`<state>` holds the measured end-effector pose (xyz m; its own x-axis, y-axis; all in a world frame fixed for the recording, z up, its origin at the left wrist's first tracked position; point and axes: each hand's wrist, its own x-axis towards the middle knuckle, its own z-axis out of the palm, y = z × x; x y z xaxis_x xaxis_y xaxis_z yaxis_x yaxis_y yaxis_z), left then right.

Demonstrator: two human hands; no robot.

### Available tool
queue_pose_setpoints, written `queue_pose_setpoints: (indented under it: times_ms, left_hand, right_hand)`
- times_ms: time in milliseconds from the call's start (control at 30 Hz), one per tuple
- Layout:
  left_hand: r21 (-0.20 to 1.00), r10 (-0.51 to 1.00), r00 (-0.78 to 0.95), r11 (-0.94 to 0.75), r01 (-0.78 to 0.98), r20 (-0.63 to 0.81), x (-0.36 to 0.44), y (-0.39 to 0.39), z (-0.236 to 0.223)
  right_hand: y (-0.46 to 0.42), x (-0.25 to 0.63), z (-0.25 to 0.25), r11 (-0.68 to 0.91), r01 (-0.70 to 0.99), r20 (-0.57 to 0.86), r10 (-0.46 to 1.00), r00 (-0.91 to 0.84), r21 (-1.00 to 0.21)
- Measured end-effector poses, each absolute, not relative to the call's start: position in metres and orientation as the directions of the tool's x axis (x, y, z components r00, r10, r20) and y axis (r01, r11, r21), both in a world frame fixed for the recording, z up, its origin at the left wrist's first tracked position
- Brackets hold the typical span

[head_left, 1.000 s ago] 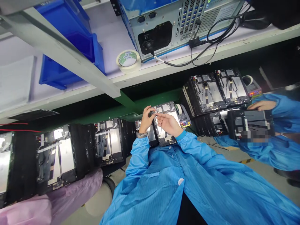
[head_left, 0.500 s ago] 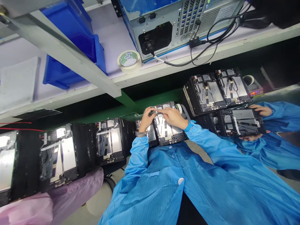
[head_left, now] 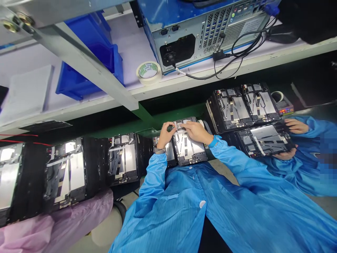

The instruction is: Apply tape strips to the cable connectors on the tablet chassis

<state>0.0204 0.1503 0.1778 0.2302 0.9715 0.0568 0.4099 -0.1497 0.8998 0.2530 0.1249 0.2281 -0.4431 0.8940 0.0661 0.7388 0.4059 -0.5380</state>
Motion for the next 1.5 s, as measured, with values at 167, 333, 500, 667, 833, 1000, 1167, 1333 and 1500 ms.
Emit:
queue_pose_setpoints:
  times_ms: [167, 333, 500, 667, 833, 1000, 1167, 1333, 1500]
  left_hand:
    - [0.922, 0.97, 0.242, -0.115, 0.37, 0.024, 0.019, 0.155, 0.18]
    - [0.93, 0.987, 0.018, 0.143, 0.339, -0.158, 0.012, 0.108, 0.172]
    - [0.877, 0.938, 0.033, 0.311, 0.368, -0.346, 0.031, 0.023, 0.171]
    - [0.91, 0.937, -0.12, 0.347, 0.224, -0.328, 0.032, -0.002, 0.188]
    - [0.95, 0.884, -0.352, 0.305, -0.067, -0.309, -0.047, -0.014, 0.195]
    - [0.942, 0.822, -0.494, 0.335, 0.02, -0.282, -0.09, -0.039, 0.171]
    - [0.883, 0.913, -0.367, 0.312, 0.352, -0.176, -0.079, -0.04, 0.134]
    - [0.824, 0.866, -0.413, 0.44, 0.357, -0.283, -0.073, -0.021, 0.095]
    - [0.824, 0.847, -0.418, 0.474, 0.312, -0.329, -0.07, -0.009, 0.087]
  right_hand:
    - [0.074, 0.282, 0.223, 0.059, 0.689, 0.117, 0.992, 0.038, -0.722]
    - [0.013, 0.29, 0.195, -0.099, 0.619, -0.013, 0.99, 0.143, -0.779]
    - [-0.012, 0.281, 0.184, -0.111, 0.526, -0.026, 0.986, 0.166, -0.843]
    - [-0.021, 0.259, 0.212, -0.045, 0.543, 0.034, 0.99, 0.134, -0.839]
    - [-0.024, 0.214, 0.245, 0.13, 0.419, 0.035, 0.973, -0.227, -0.898]
    - [-0.005, 0.237, 0.253, 0.052, 0.298, 0.01, 0.99, -0.139, -0.953]
    - [0.004, 0.313, 0.248, -0.032, 0.326, 0.015, 0.99, 0.141, -0.945]
    - [-0.014, 0.358, 0.219, -0.153, 0.308, -0.049, 0.947, 0.319, -0.939]
    - [-0.039, 0.37, 0.162, -0.336, 0.168, -0.242, 0.876, 0.417, -0.927]
